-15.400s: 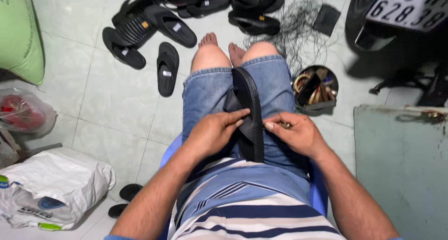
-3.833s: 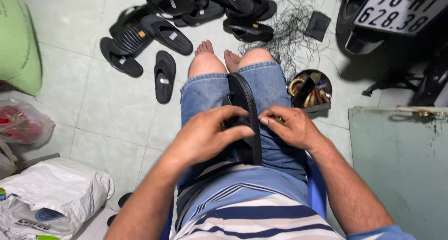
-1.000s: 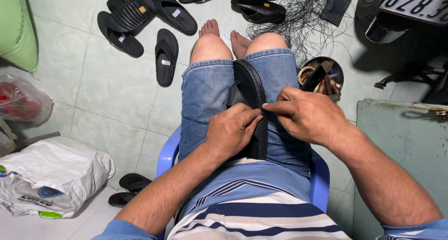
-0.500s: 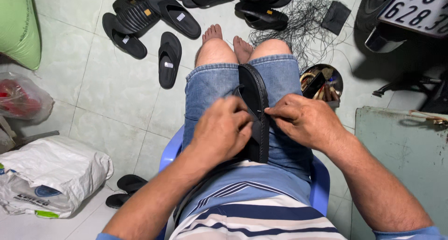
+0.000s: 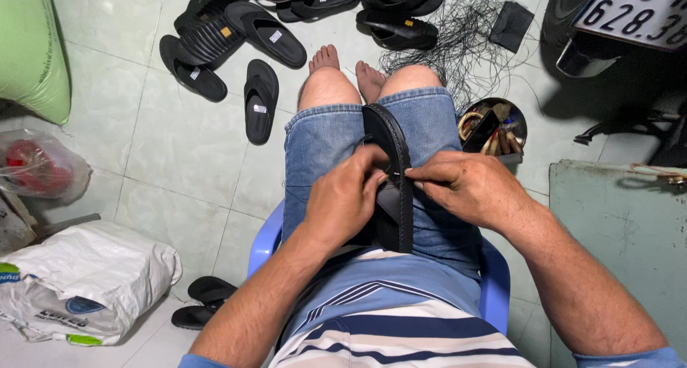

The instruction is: The person sits on a blue plastic chair and sews a black flip-flop using a needle and thread. They hold the slipper on their lap and repeatedly push the needle through the sole and strap while pulling the thread tight. Several other black slippers are scattered on the tiled floor nearby.

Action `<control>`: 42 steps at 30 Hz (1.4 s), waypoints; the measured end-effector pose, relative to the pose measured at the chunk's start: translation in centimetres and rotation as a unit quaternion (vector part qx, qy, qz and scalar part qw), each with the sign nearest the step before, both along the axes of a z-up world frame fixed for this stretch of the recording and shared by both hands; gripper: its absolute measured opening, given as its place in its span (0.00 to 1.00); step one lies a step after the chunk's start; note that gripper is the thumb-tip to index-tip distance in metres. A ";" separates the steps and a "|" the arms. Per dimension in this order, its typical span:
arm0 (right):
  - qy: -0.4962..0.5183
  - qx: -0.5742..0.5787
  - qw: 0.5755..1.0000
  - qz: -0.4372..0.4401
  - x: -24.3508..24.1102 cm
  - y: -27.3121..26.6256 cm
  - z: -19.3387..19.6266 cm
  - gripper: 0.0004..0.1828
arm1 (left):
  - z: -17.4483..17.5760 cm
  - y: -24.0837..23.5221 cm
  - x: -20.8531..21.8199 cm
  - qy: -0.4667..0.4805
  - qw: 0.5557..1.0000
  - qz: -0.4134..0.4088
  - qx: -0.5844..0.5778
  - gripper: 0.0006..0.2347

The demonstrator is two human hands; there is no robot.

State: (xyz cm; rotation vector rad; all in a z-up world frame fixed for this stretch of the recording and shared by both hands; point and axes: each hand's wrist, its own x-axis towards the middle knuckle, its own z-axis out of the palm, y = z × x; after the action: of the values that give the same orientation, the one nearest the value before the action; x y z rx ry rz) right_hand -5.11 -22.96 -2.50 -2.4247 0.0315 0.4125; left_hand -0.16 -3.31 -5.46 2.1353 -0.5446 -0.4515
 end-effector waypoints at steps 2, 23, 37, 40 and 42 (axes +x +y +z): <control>0.006 0.011 1.000 -0.010 0.1 0.2 0.1 0.09 | 1.5 -0.1 0.4 0.001 0.991 -0.089 0.104 0.12; -0.016 -0.050 0.998 -0.017 -1.3 0.4 -1.2 0.12 | 1.9 -0.5 -0.1 0.030 0.996 -0.070 0.052 0.09; 0.158 -0.072 0.984 -0.027 -0.9 -2.9 5.0 0.22 | 0.5 0.4 1.2 0.277 0.959 0.005 -0.062 0.04; 0.145 0.069 0.979 -0.127 -0.5 -1.0 2.1 0.17 | 2.4 1.1 1.3 0.188 0.981 -0.038 0.017 0.10; 0.119 0.117 0.973 -0.162 -0.7 -0.6 0.1 0.11 | 2.7 1.2 0.9 0.162 0.984 -0.065 0.028 0.13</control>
State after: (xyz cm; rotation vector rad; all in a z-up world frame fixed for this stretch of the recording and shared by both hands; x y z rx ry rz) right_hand -5.82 -23.55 -2.44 -2.0789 0.4522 0.5212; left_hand 0.70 -2.14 -2.76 2.0295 -0.4885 -0.8788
